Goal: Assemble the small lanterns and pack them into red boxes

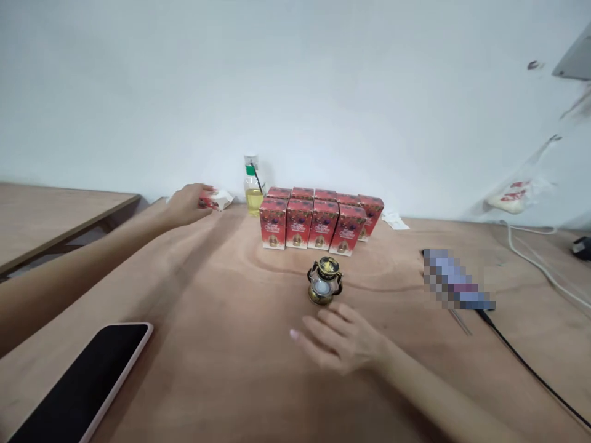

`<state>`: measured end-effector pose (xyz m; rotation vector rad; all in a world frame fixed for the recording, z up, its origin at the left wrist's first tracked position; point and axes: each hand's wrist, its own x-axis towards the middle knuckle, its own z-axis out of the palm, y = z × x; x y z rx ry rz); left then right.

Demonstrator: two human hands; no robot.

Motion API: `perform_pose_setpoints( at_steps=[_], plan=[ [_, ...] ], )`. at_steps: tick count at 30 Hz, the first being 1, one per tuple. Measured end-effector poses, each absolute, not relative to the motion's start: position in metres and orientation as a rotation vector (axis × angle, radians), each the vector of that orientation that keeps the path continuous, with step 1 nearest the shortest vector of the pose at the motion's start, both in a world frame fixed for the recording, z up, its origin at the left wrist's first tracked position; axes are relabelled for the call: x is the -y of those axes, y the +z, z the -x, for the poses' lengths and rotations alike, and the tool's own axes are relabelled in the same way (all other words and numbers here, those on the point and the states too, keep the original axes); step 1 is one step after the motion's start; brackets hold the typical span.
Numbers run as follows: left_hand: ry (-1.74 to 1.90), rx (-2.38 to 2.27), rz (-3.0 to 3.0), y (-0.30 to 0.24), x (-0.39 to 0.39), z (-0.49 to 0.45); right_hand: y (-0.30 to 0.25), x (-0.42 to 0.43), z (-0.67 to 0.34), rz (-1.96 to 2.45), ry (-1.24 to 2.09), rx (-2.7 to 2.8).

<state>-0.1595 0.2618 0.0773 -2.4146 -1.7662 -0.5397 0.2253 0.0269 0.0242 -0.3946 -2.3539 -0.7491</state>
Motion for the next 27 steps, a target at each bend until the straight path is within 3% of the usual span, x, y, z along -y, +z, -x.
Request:
perform_pose_setpoints(
  at_steps=[6, 15, 20, 27],
  plan=[
    [0.015, 1.700, 2.274, 0.074, -0.316, 0.161, 0.002, -0.022, -0.195, 0.336, -0.534, 2.287],
    [-0.018, 1.713, 2.228, 0.055, -0.310, 0.155, -0.005, -0.025, -0.196, 0.377, -0.426, 2.204],
    [-0.196, 1.515, 2.346, 0.072, -0.247, 0.154, -0.007, -0.025, -0.195, 0.364, -0.386, 2.160],
    [-0.554, 1.107, 2.663, 0.059, -0.079, 0.122, -0.005, -0.020, -0.186, 0.601, -0.137, 2.015]
  ],
)
